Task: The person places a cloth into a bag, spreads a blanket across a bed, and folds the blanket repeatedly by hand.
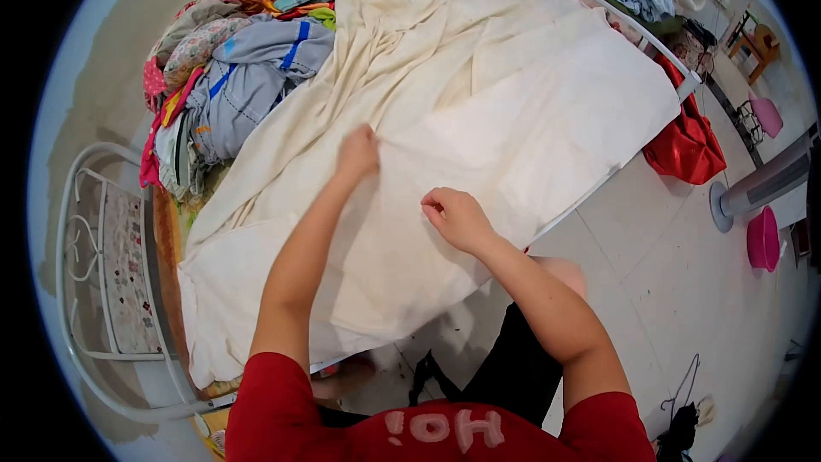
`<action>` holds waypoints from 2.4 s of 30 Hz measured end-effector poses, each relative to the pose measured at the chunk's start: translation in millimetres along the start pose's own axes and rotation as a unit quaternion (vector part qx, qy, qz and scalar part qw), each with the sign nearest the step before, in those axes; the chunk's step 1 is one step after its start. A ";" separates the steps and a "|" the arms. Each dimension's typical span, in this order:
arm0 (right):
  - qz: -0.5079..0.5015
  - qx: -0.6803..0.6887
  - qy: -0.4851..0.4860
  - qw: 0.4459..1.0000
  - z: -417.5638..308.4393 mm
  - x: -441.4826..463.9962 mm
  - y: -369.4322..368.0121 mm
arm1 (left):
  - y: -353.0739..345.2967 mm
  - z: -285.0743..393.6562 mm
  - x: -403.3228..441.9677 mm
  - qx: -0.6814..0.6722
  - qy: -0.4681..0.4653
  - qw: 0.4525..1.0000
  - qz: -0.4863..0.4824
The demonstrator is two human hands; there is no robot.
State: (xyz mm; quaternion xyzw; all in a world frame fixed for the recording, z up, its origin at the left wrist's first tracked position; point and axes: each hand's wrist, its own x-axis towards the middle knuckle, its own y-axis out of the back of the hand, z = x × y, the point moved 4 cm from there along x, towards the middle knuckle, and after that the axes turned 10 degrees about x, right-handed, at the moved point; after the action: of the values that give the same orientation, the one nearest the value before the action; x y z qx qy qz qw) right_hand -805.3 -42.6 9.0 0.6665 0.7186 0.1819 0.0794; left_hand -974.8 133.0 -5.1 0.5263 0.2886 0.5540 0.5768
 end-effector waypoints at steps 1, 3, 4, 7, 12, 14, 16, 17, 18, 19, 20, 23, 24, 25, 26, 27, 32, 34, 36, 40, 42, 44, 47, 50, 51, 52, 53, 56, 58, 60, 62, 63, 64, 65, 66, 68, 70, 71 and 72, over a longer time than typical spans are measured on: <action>0.012 0.006 0.017 1.000 -3.0 0.3 -1.6 | 20.7 0.4 12.0 -0.019 0.016 0.999 0.039; 0.020 0.012 0.034 0.999 -6.6 0.4 -4.8 | 38.7 -1.6 24.5 -0.036 0.035 0.996 0.079; 0.014 0.013 0.045 0.999 -7.2 1.3 -7.9 | 35.6 -5.1 26.6 -0.038 0.010 0.994 0.106; -0.004 0.016 0.053 0.998 -7.8 3.9 -13.7 | 32.1 6.7 -4.7 -0.033 -0.049 0.987 0.147; -0.022 0.016 0.048 0.998 -2.1 2.7 -10.5 | 46.6 59.9 -163.3 -0.054 -0.121 0.990 0.052; -0.011 0.009 0.021 1.000 2.2 1.2 -5.4 | 50.1 73.9 -236.3 -0.041 -0.129 0.991 -0.004; -0.012 0.005 0.028 1.000 4.1 -3.1 -4.2 | 52.1 75.5 -288.0 -0.025 -0.092 0.994 -0.059; -0.007 0.008 0.024 1.000 4.1 -6.0 -4.7 | 51.5 68.8 -307.0 -0.025 -0.083 0.995 -0.055; -0.002 0.010 0.021 1.000 3.8 -8.0 -5.9 | 46.9 53.3 -323.3 0.020 -0.067 0.996 -0.049; -0.009 0.010 0.027 1.000 3.2 -9.6 -8.7 | 44.8 38.1 -331.4 0.066 -0.052 0.996 -0.041; -0.018 0.009 0.038 0.999 2.1 -13.7 -13.6 | 44.2 23.0 -336.5 0.067 -0.045 0.996 -0.037; -0.045 0.001 0.105 0.993 -9.6 -29.4 -29.2 | 59.5 0.8 -337.6 0.049 -0.061 0.997 0.019; -0.057 -0.006 0.157 0.986 -17.7 -36.1 -33.0 | 63.5 -4.2 -334.8 0.048 -0.060 0.997 0.024; -0.057 -0.010 0.161 0.985 -23.8 -41.7 -35.1 | 66.1 -7.7 -330.8 0.050 -0.087 0.995 0.023; -0.088 -0.020 0.199 0.976 -32.9 -48.6 -40.9 | 68.0 -8.1 -326.0 0.053 -0.114 0.992 0.023; -0.120 -0.029 0.235 0.964 -40.5 -56.3 -48.1 | 76.8 -3.8 -320.7 0.057 -0.107 0.992 0.041; -0.171 -0.127 0.330 0.919 -45.3 -87.6 -84.2 | 89.1 -14.0 -318.7 -0.073 -0.032 0.995 0.055; -0.162 -0.154 0.344 0.912 -41.7 -90.1 -93.6 | 96.7 -20.4 -320.1 -0.125 0.009 0.990 0.070; -0.140 -0.138 0.350 0.916 -44.5 -88.0 -94.9 | 111.8 -27.7 -325.0 -0.120 0.041 0.986 0.105; -0.180 -0.108 0.320 0.924 -59.3 -89.8 -90.2 | 134.1 -27.8 -338.5 -0.098 0.009 0.994 0.039; -0.220 -0.096 0.297 0.924 -54.5 -95.6 -93.3 | 134.6 -27.3 -345.2 -0.077 -0.009 0.997 -0.006; -0.296 -0.118 0.252 0.914 -35.8 -100.1 -104.4 | 133.4 -29.0 -352.2 -0.057 -0.025 0.997 -0.053; -0.357 -0.164 0.201 0.898 -19.9 -100.9 -110.0 | 129.1 -33.0 -361.1 -0.074 -0.097 0.989 -0.084; -0.418 -0.213 0.133 0.873 -14.5 -99.7 -111.5 | 126.6 -65.1 -361.4 -0.027 -0.055 0.997 -0.040; -0.422 -0.221 0.107 0.873 -17.5 -98.2 -109.2 | 130.1 -81.0 -358.6 -0.043 -0.009 0.999 -0.022; -0.425 -0.228 0.081 0.872 -17.9 -96.9 -108.0 | 138.0 -92.6 -356.0 -0.043 0.002 0.999 -0.018; -0.431 -0.235 0.075 0.868 -9.2 -94.5 -110.6 | 148.1 -107.7 -353.7 -0.035 0.050 0.998 -0.012; -0.439 -0.258 0.026 0.860 -9.3 -93.6 -114.1 | 182.0 -159.0 -353.2 0.003 0.162 0.987 -0.017; -0.416 -0.252 0.064 0.871 -24.0 -103.5 -128.6 | 208.7 -196.2 -360.4 0.049 0.212 0.974 -0.056; -0.390 -0.241 0.101 0.883 -45.2 -113.3 -149.0 | 236.6 -234.8 -376.1 0.111 0.267 0.953 -0.092; -0.276 -0.177 0.193 0.925 -77.9 -124.3 -176.6 | 256.0 -283.3 -396.2 0.161 0.337 0.917 -0.141; -0.260 -0.135 0.232 0.928 -85.1 -129.6 -195.7 | 263.8 -307.4 -409.0 0.176 0.362 0.901 -0.163; -0.272 -0.132 0.237 0.923 -92.8 -132.9 -217.3 | 273.4 -323.7 -419.0 0.191 0.385 0.884 -0.186; -0.272 -0.097 0.262 0.921 -104.9 -135.1 -238.5 | 281.3 -337.3 -426.8 0.188 0.397 0.879 -0.186; -0.270 -0.061 0.285 0.918 -116.6 -137.1 -258.4 | 290.8 -346.6 -437.4 0.140 0.483 0.838 -0.212; -0.263 -0.053 0.310 0.912 -137.8 -139.1 -298.7 | 294.1 -380.0 -466.5 0.089 0.570 0.782 -0.236; -0.249 -0.046 0.331 0.909 -152.7 -135.4 -329.4 | 274.6 -438.0 -500.0 0.188 0.543 0.793 -0.203; -0.236 -0.087 0.350 0.902 -156.5 -132.9 -342.5 | 265.6 -449.8 -509.8 0.187 0.548 0.789 -0.205; -0.223 -0.127 0.369 0.893 -157.6 -132.2 -353.7 | 257.9 -460.3 -520.4 0.165 0.577 0.780 -0.179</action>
State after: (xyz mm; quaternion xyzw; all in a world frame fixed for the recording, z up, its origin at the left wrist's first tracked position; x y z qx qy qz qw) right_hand -1177.1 -213.7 7.3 0.3577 0.7965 0.4825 -0.0689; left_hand -1597.2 -268.8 -24.9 0.1343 0.7434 0.5846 0.2957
